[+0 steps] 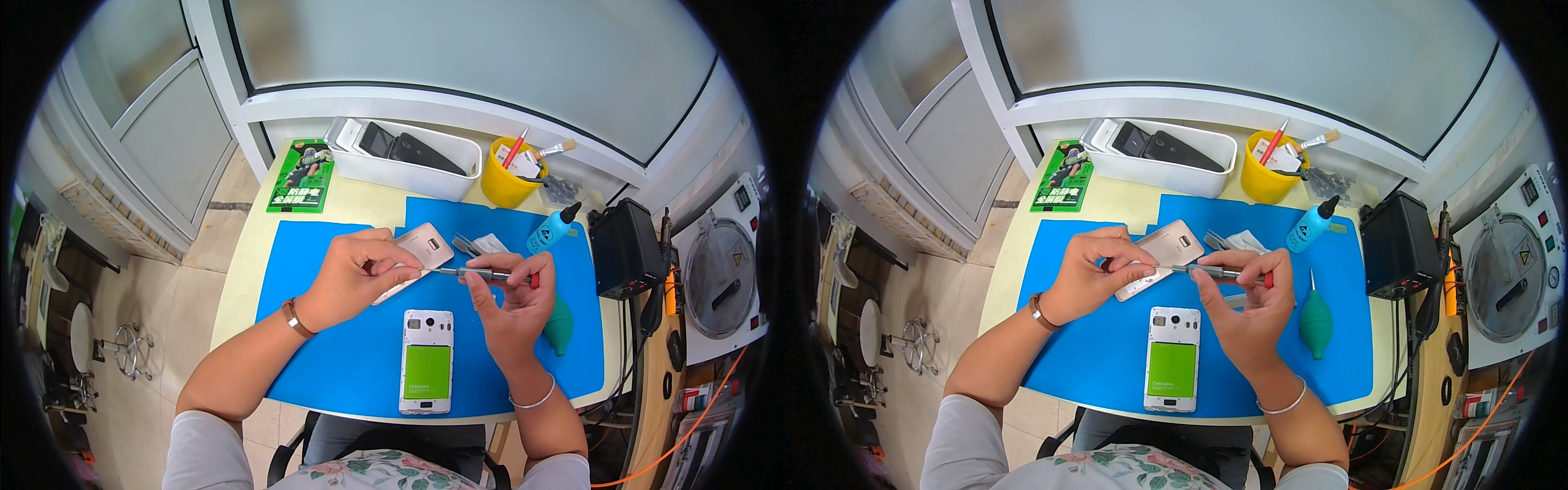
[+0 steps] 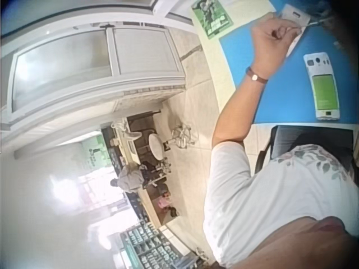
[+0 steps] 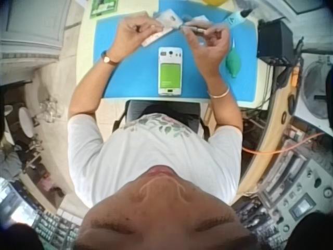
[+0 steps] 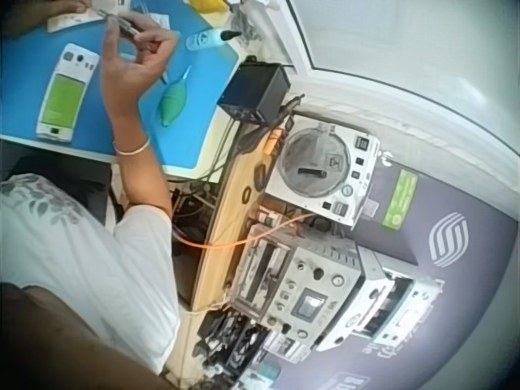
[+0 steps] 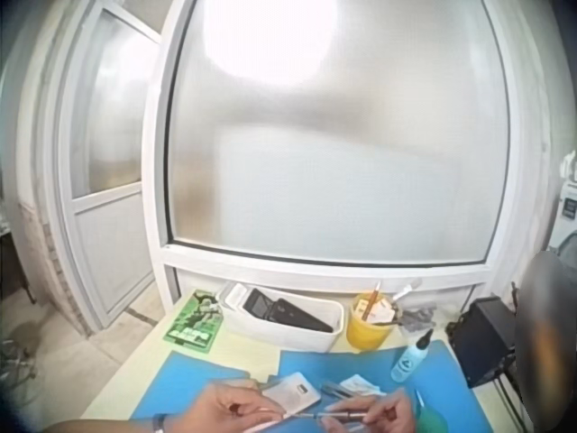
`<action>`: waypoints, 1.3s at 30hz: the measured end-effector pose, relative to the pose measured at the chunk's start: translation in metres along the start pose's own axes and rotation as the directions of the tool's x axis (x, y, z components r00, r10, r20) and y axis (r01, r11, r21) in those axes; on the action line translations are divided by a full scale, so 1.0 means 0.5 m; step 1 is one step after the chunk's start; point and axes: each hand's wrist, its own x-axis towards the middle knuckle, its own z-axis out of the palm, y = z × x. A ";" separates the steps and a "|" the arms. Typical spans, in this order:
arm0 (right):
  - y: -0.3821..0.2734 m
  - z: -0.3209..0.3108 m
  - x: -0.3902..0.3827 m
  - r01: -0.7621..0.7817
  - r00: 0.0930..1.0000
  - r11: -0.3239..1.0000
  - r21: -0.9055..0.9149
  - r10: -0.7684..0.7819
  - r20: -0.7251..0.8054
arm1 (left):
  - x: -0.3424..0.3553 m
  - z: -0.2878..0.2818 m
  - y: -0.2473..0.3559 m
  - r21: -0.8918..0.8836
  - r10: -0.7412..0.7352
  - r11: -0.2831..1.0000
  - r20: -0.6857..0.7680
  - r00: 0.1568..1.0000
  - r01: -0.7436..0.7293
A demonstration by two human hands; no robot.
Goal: The person removes the back cover of a smartphone, then uses a screwdriver to remove screws from the back cover and places them on the workbench. The person continues to remove screws from the phone body and places them on the workbench.
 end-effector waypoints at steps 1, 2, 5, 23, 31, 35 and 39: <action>-0.001 0.001 0.000 0.001 1.000 1.000 -0.005 -0.001 0.001 | 0.001 -0.001 0.003 0.005 0.000 1.000 -0.001 1.000 0.000; -0.002 0.001 0.000 0.002 1.000 1.000 -0.010 -0.002 0.002 | 0.001 -0.001 0.004 0.010 0.000 1.000 -0.002 1.000 0.000; -0.003 0.001 0.000 0.006 1.000 1.000 -0.025 -0.005 0.005 | 0.001 -0.002 0.002 0.017 -0.006 1.000 0.000 1.000 0.006; -0.002 0.000 -0.001 0.016 1.000 0.999 -0.039 -0.015 0.014 | -0.004 0.001 -0.008 0.037 0.025 0.999 0.002 1.000 -0.025; 0.003 -0.006 -0.002 0.195 0.979 0.962 -0.193 -0.177 0.104 | -0.003 0.001 -0.004 0.046 0.025 0.999 -0.003 1.000 -0.025; 0.002 -0.006 0.000 0.237 0.969 0.944 -0.231 -0.212 0.129 | -0.004 0.003 -0.010 0.072 0.042 0.997 -0.004 0.999 -0.042; 0.002 -0.009 -0.001 0.226 0.972 0.947 -0.228 -0.202 0.124 | -0.004 0.001 -0.004 0.055 0.005 0.998 0.025 1.000 -0.007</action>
